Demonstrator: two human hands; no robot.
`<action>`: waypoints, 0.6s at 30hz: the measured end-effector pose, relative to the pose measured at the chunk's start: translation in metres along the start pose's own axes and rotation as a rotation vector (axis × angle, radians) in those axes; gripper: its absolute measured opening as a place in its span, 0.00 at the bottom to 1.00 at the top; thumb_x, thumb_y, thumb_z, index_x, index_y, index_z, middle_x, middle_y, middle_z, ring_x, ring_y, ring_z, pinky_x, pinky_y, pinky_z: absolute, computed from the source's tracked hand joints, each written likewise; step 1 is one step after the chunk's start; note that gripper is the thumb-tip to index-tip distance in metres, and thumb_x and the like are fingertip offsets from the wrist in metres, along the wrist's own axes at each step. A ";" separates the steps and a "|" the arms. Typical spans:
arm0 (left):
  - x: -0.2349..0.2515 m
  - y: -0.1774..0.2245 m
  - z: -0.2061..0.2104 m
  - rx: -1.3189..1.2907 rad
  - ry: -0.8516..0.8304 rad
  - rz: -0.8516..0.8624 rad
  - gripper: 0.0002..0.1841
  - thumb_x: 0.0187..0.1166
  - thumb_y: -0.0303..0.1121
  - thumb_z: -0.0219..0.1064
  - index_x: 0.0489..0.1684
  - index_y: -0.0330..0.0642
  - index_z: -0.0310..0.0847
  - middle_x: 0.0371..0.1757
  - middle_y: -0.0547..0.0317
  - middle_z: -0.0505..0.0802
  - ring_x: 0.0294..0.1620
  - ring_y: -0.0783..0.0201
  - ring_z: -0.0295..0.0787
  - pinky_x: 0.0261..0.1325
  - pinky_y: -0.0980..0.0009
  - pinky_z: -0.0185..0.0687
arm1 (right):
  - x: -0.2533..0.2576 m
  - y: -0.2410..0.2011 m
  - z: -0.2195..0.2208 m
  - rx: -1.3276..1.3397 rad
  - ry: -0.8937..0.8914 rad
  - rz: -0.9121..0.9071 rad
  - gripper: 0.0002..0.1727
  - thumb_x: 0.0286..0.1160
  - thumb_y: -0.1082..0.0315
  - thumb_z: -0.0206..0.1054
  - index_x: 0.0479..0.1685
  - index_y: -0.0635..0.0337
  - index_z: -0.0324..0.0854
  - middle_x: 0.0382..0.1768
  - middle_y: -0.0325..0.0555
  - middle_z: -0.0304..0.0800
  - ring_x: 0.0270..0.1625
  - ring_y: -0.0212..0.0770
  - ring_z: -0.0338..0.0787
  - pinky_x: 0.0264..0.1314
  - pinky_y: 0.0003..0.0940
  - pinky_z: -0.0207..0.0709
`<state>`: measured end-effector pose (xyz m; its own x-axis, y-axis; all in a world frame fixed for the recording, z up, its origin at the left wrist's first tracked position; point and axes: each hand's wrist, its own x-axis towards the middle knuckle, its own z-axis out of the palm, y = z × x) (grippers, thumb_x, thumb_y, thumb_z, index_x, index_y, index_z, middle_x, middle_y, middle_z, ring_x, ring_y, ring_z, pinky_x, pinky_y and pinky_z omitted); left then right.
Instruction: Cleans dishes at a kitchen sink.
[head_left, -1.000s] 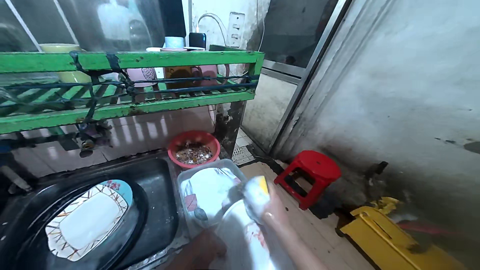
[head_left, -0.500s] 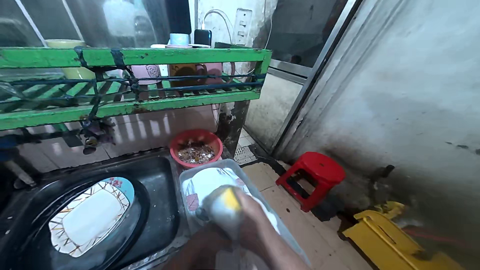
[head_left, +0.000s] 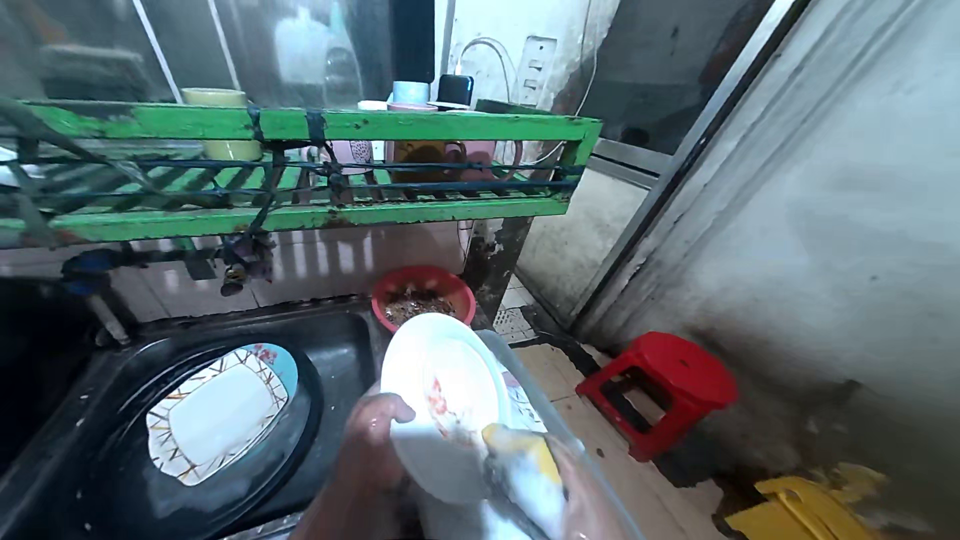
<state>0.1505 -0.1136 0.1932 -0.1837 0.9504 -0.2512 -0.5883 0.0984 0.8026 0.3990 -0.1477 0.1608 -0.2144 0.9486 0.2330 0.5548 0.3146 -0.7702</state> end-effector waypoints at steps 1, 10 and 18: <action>0.002 0.003 -0.003 0.001 0.013 0.007 0.23 0.56 0.16 0.57 0.55 0.30 0.76 0.43 0.42 0.92 0.41 0.53 0.94 0.40 0.55 0.91 | -0.001 0.002 -0.010 -0.010 -0.162 0.044 0.34 0.56 0.69 0.79 0.66 0.82 0.78 0.64 0.76 0.83 0.71 0.65 0.83 0.79 0.56 0.72; 0.013 0.004 -0.021 -0.073 0.051 -0.068 0.20 0.67 0.16 0.54 0.60 0.31 0.73 0.44 0.40 0.92 0.41 0.52 0.94 0.41 0.55 0.92 | 0.000 0.057 0.013 -0.251 -0.851 -0.046 0.28 0.54 0.82 0.74 0.62 0.59 0.90 0.69 0.62 0.84 0.75 0.68 0.76 0.79 0.67 0.67; 0.003 -0.016 -0.017 -0.041 -0.060 -0.056 0.20 0.61 0.16 0.55 0.55 0.31 0.75 0.43 0.43 0.93 0.41 0.53 0.94 0.42 0.55 0.92 | 0.055 0.001 -0.018 0.113 -0.114 0.203 0.40 0.54 0.59 0.77 0.72 0.70 0.77 0.67 0.61 0.85 0.68 0.47 0.85 0.74 0.46 0.77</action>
<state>0.1457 -0.1174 0.1701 -0.1026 0.9598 -0.2614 -0.6280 0.1414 0.7653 0.4023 -0.0947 0.1839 -0.2003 0.9797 0.0031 0.5034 0.1057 -0.8575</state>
